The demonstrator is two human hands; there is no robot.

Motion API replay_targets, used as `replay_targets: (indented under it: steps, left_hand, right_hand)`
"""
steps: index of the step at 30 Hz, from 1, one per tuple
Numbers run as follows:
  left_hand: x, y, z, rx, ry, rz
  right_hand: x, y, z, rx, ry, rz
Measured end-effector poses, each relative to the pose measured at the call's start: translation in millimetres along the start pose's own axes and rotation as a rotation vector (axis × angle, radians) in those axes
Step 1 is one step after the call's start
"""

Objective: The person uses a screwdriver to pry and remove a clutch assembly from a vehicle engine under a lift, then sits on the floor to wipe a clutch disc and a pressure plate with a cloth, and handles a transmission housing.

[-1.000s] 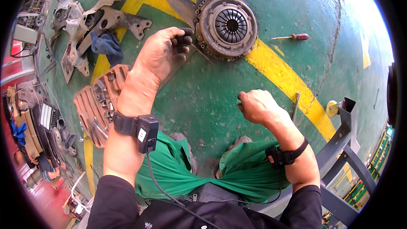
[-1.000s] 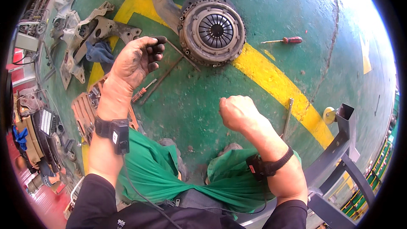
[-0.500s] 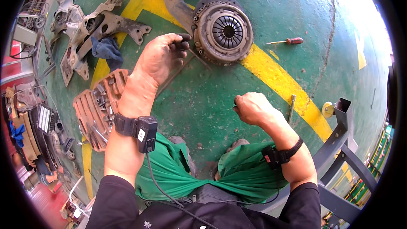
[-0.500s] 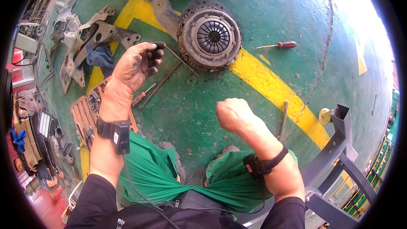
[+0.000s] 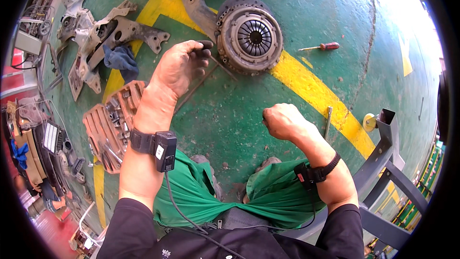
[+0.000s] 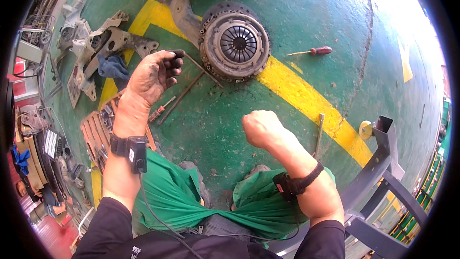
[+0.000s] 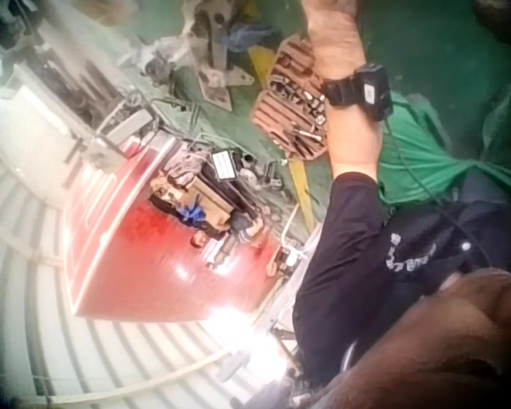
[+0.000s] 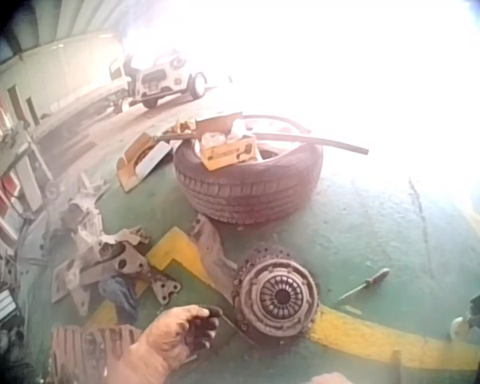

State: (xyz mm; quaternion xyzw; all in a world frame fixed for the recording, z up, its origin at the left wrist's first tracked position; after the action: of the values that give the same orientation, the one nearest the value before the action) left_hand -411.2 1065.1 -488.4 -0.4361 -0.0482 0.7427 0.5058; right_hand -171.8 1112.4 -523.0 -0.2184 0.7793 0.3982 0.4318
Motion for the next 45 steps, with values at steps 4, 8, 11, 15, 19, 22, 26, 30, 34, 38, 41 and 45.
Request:
replay_targets:
  steps: [4, 8, 11, 15, 19, 22, 26, 30, 34, 38, 41, 45]
  left_hand:
    - [-1, 0, 1, -0.007, -0.008, 0.001]
    - [0, -1, 2, -0.012, -0.02, -0.008]
    - [1, 0, 1, -0.006, -0.008, 0.024]
    - [2, -6, 0, -0.016, 0.001, 0.007]
    - [0, -8, -1, -0.019, 0.001, 0.006]
    - [-1, -9, 0, -0.044, -0.009, -0.005]
    - [-1, -8, 0, -0.03, -0.009, 0.007]
    - [-3, -8, 1, -0.028, -0.014, 0.023]
    - [-3, -11, 1, -0.029, -0.018, 0.017]
    - [-2, -11, 1, -0.054, -0.014, 0.016]
    - [-2, -11, 1, -0.046, -0.022, 0.009]
    - [-3, -9, 1, -0.047, -0.025, 0.016]
  right_hand:
    - [-1, 1, -1, -0.002, -0.006, -0.008]
    - [-3, 2, -2, 0.007, -0.001, 0.002]
    - [-4, 3, -3, 0.01, 0.006, 0.015]
    - [-6, 3, -3, 0.023, 0.012, 0.037]
    - [-6, 3, -3, 0.034, 0.015, 0.038]
    - [-7, 3, -3, 0.018, 0.007, 0.034]
    - [-8, 4, -4, 0.025, 0.011, 0.037]
    - [-9, 4, -5, 0.031, 0.015, 0.048]
    - [-10, 4, -6, 0.028, 0.015, 0.052]
    - [-9, 4, -5, 0.02, 0.015, 0.06]
    - [-9, 4, -6, 0.015, 0.021, 0.062]
    - [-8, 5, -7, 0.021, 0.028, 0.069]
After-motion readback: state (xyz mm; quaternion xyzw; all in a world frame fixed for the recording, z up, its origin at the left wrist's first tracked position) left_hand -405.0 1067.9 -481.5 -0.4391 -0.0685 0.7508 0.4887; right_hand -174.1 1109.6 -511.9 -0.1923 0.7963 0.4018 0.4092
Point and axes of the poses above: each hand's wrist, its own x-axis towards the middle knuckle, its own y-axis out of the back of the hand, z = x × y, the point moved 9 cm from there along x, towards the middle knuckle, and after that the axes turned 13 degrees about -z, right-handed, at the moved point
